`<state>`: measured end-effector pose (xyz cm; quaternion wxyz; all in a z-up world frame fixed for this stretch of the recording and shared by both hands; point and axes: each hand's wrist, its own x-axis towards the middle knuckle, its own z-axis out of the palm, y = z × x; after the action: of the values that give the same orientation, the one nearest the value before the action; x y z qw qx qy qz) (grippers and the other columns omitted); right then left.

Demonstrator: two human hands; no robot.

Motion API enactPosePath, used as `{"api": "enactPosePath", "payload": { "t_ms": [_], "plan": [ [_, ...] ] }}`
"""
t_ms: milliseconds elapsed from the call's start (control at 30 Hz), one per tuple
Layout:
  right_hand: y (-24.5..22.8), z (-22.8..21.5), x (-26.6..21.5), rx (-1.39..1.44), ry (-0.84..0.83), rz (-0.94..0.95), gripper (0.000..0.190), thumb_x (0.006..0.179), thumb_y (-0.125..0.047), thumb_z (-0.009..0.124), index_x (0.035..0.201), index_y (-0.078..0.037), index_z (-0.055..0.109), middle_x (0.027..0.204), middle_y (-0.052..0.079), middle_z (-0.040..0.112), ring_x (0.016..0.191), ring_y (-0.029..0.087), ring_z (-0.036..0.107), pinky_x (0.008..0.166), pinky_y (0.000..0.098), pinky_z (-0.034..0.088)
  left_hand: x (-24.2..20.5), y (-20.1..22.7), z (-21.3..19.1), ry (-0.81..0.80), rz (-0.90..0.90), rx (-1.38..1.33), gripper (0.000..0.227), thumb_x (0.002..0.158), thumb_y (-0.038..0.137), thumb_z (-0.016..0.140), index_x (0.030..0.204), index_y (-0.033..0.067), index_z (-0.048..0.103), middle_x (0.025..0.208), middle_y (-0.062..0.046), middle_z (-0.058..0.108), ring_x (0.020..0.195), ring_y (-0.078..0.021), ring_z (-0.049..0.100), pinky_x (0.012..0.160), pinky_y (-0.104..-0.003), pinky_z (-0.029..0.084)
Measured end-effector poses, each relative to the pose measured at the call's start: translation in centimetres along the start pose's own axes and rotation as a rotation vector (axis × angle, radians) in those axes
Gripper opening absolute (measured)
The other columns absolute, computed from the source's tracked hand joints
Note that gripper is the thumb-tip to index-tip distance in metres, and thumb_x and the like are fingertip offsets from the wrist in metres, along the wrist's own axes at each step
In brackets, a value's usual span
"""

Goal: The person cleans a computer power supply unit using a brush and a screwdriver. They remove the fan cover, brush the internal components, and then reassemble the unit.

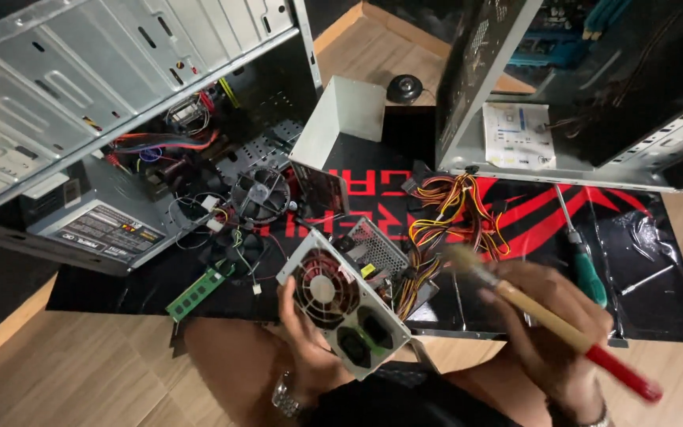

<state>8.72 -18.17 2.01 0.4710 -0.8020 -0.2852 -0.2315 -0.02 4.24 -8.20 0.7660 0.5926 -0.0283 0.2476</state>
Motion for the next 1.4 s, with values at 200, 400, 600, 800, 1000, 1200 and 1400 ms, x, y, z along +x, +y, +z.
{"api": "enactPosePath", "payload": {
  "t_ms": [200, 400, 600, 800, 1000, 1200, 1400],
  "plan": [
    [4.1, -1.7, -3.0, -0.432, -0.125, -0.174, 0.013, 0.099, 0.005, 0.061, 0.11, 0.009, 0.068, 0.118, 0.021, 0.071, 0.111, 0.039, 0.069, 0.095, 0.0434, 0.058, -3.9, -7.1, -1.7, 0.434, -0.002, 0.254, 0.091, 0.083, 0.023, 0.074, 0.157, 0.008, 0.024, 0.16, -0.03, 0.032, 0.143, -0.0401, 0.045, 0.114, -0.052, 0.048],
    [8.3, -0.3, -6.7, -0.553, -0.307, 0.014, 0.065, 0.086, 0.018, 0.048, 0.149, 0.004, 0.044, 0.153, 0.03, 0.045, 0.144, 0.049, 0.043, 0.112, 0.0561, 0.044, -7.3, -17.1, -8.5, 0.667, -0.041, 0.073, 0.06, 0.097, 0.045, 0.051, 0.143, 0.0067, 0.048, 0.138, -0.018, 0.056, 0.134, -0.0287, 0.052, 0.115, -0.045, 0.045],
    [9.4, 0.9, -4.8, -0.616, -0.38, -0.104, 0.073, 0.073, 0.019, 0.046, 0.144, 0.015, 0.036, 0.148, 0.034, 0.036, 0.146, 0.055, 0.033, 0.129, 0.0567, 0.027, -12.2, -12.8, -5.5, 0.28, -0.209, 0.929, 0.15, 0.053, 0.069, 0.088, 0.154, 0.0039, 0.0, 0.155, 0.001, 0.046, 0.15, -0.0242, 0.026, 0.123, -0.046, 0.005],
    [7.9, 1.3, -5.7, -0.548, -0.265, -0.169, 0.069, 0.079, 0.008, 0.059, 0.146, 0.0, 0.043, 0.16, 0.035, 0.037, 0.147, 0.058, 0.039, 0.118, 0.0604, 0.037, -2.5, -10.4, -1.9, 0.602, -0.289, 0.464, 0.163, 0.041, 0.013, 0.103, 0.161, 0.0152, -0.006, 0.174, 0.002, -0.011, 0.16, -0.0153, 0.006, 0.126, -0.034, 0.006],
    [0.0, 5.2, -6.3, -0.18, -0.298, 0.695, 0.024, 0.088, -0.029, 0.067, 0.104, -0.018, 0.081, 0.088, 0.0, 0.087, 0.076, 0.014, 0.08, 0.06, 0.0316, 0.057, -5.5, -2.6, -1.0, 0.385, 0.11, 0.769, 0.159, 0.045, 0.052, 0.1, 0.161, 0.0005, 0.005, 0.171, -0.025, 0.005, 0.16, -0.0429, 0.008, 0.129, -0.054, 0.012],
    [1.9, 6.6, -5.9, 0.007, -0.306, 0.288, 0.03, 0.097, -0.024, 0.059, 0.119, -0.006, 0.068, 0.103, 0.009, 0.075, 0.09, 0.015, 0.069, 0.075, 0.029, 0.052, -9.9, -14.1, -4.9, 0.322, 0.257, 0.829, 0.132, 0.073, 0.089, 0.054, 0.162, 0.0004, 0.013, 0.168, -0.031, 0.015, 0.159, -0.0488, 0.014, 0.126, -0.062, 0.019],
    [3.7, 6.2, -3.7, -0.023, -0.385, 0.22, 0.033, 0.106, -0.019, 0.049, 0.076, -0.01, 0.039, 0.063, 0.003, 0.038, 0.06, 0.011, 0.033, 0.056, 0.0314, 0.026, -8.3, -8.3, -4.2, 0.394, 0.627, 0.502, 0.102, 0.065, 0.049, 0.099, 0.15, 0.0242, 0.048, 0.163, -0.001, 0.032, 0.133, -0.0248, 0.053, 0.106, -0.041, 0.054]
  ]
}}
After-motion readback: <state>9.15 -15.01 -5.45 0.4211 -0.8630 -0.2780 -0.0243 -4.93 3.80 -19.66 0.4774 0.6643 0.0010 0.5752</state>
